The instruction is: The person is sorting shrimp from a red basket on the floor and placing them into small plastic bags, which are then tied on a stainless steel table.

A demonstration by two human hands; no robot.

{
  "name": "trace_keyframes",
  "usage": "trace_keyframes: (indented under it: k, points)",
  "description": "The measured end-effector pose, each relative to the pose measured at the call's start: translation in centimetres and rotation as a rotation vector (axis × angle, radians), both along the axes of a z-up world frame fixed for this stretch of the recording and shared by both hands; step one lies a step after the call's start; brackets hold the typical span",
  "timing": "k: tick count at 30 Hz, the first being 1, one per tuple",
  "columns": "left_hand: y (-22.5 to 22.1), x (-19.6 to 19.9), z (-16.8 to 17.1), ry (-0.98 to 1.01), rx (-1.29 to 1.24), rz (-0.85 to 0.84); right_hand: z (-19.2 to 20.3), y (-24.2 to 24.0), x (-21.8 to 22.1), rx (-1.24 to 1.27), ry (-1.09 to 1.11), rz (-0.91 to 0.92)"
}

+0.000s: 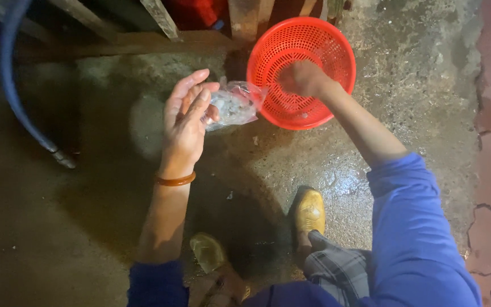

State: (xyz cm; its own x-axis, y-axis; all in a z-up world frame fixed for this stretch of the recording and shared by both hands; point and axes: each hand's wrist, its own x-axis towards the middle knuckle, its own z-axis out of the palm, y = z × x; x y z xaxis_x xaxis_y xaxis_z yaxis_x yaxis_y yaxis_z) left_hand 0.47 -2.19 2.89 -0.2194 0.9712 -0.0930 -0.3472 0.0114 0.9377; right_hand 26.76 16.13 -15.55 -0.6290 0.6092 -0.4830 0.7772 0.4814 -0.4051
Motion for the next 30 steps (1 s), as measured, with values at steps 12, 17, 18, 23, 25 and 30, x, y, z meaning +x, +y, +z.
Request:
trace_keyframes:
  k: [12,17,18,23,25,30]
  points:
    - [0.5,0.2,-1.0,-0.070,-0.029,0.027,-19.5,-1.8,5.8,0.151,-0.517,0.095]
    - [0.2,0.4,-0.4,-0.044,-0.018,0.024,-26.7,0.7,10.9,0.031,-0.544,-0.036]
    - [0.3,0.4,-0.5,-0.045,-0.014,0.024,-23.1,0.8,10.2,0.034,-0.545,-0.037]
    - [0.6,0.9,-1.3,-0.029,-0.003,-0.002,-5.9,1.2,9.5,-0.278,0.612,-0.270]
    - [0.8,1.1,-1.6,-0.045,0.002,-0.004,3.6,-1.3,4.7,-0.409,0.818,-0.392]
    - [0.6,1.8,-1.6,-0.065,0.018,-0.007,14.9,-5.8,-4.2,-0.246,1.008,-0.117]
